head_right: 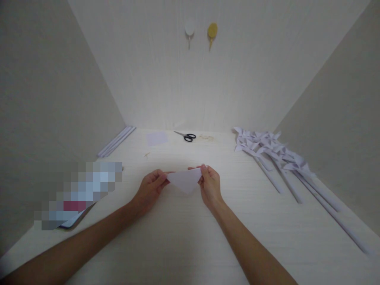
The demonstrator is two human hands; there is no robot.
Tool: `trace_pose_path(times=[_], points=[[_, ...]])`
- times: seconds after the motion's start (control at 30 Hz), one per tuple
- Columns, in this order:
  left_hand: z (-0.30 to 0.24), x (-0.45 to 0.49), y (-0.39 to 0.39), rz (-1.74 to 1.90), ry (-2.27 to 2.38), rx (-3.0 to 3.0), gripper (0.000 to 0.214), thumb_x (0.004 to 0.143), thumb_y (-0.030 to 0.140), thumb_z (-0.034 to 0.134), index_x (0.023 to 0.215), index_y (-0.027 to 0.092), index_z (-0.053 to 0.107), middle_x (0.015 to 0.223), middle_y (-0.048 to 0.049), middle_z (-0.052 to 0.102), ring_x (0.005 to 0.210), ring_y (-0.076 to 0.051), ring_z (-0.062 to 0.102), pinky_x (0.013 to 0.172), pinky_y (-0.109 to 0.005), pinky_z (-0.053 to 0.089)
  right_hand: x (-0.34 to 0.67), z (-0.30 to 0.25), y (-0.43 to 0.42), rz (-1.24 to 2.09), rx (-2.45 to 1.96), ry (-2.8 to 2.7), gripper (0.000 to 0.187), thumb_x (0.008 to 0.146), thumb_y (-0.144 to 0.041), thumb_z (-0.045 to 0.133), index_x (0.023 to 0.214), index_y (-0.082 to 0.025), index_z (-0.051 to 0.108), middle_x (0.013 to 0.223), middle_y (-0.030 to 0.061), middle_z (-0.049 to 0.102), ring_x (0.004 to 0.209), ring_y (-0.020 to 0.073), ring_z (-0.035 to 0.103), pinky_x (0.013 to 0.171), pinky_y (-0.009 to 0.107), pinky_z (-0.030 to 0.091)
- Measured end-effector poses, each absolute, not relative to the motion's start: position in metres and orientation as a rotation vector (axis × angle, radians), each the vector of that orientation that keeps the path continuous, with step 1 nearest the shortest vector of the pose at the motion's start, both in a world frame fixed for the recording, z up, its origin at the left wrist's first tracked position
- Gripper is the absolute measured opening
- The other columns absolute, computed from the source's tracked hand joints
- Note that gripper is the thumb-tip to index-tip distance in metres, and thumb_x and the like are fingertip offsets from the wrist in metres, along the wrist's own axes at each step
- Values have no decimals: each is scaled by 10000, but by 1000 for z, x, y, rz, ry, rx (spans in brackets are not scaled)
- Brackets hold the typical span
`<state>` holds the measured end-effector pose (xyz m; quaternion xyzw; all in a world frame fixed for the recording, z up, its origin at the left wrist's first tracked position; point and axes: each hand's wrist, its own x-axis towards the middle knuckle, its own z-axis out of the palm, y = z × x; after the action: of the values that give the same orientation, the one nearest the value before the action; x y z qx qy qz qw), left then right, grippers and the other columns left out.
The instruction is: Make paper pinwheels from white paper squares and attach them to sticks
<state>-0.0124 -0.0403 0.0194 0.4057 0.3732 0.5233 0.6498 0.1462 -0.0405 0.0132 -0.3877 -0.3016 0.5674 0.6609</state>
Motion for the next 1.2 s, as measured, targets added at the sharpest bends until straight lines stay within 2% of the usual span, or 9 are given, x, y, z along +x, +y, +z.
trace_pose_path(times=[0.37, 0.83, 0.93, 1.07, 1.2], points=[[20, -21, -34, 1084, 647, 905, 177, 678, 239, 545, 581, 152, 425, 763, -45, 625, 761, -122, 558, 743, -265, 405, 147, 15, -42, 1456, -834, -614, 209, 643, -338, 602, 595, -144, 541, 570, 38, 638, 473, 110, 550, 475, 221, 445], [23, -17, -37, 939, 557, 818, 202, 659, 250, 576, 586, 153, 415, 739, -44, 619, 701, -110, 560, 678, -232, 409, 145, 17, -45, 1620, -849, -448, 169, 613, -286, 627, 555, -157, 533, 499, -30, 574, 450, 70, 510, 472, 179, 425], [22, -17, -36, 920, 566, 795, 190, 657, 244, 576, 592, 151, 423, 738, -43, 619, 695, -106, 562, 690, -238, 409, 144, 15, -44, 1533, -896, -487, 183, 610, -304, 621, 557, -156, 527, 498, -34, 552, 440, 70, 485, 464, 189, 412], [23, -24, -31, 975, 677, 916, 148, 644, 245, 577, 608, 134, 485, 755, -53, 619, 739, -125, 558, 720, -265, 401, 144, 11, -42, 1262, -976, -619, 218, 619, -348, 605, 574, -163, 498, 475, -53, 493, 414, 64, 433, 416, 189, 357], [30, -29, -27, 943, 877, 1251, 242, 709, 331, 464, 647, 123, 569, 724, -59, 607, 680, -130, 542, 653, -257, 396, 144, 5, -45, 1051, -1133, -784, 285, 658, -408, 549, 536, -171, 447, 424, -66, 404, 373, 67, 364, 375, 197, 293]])
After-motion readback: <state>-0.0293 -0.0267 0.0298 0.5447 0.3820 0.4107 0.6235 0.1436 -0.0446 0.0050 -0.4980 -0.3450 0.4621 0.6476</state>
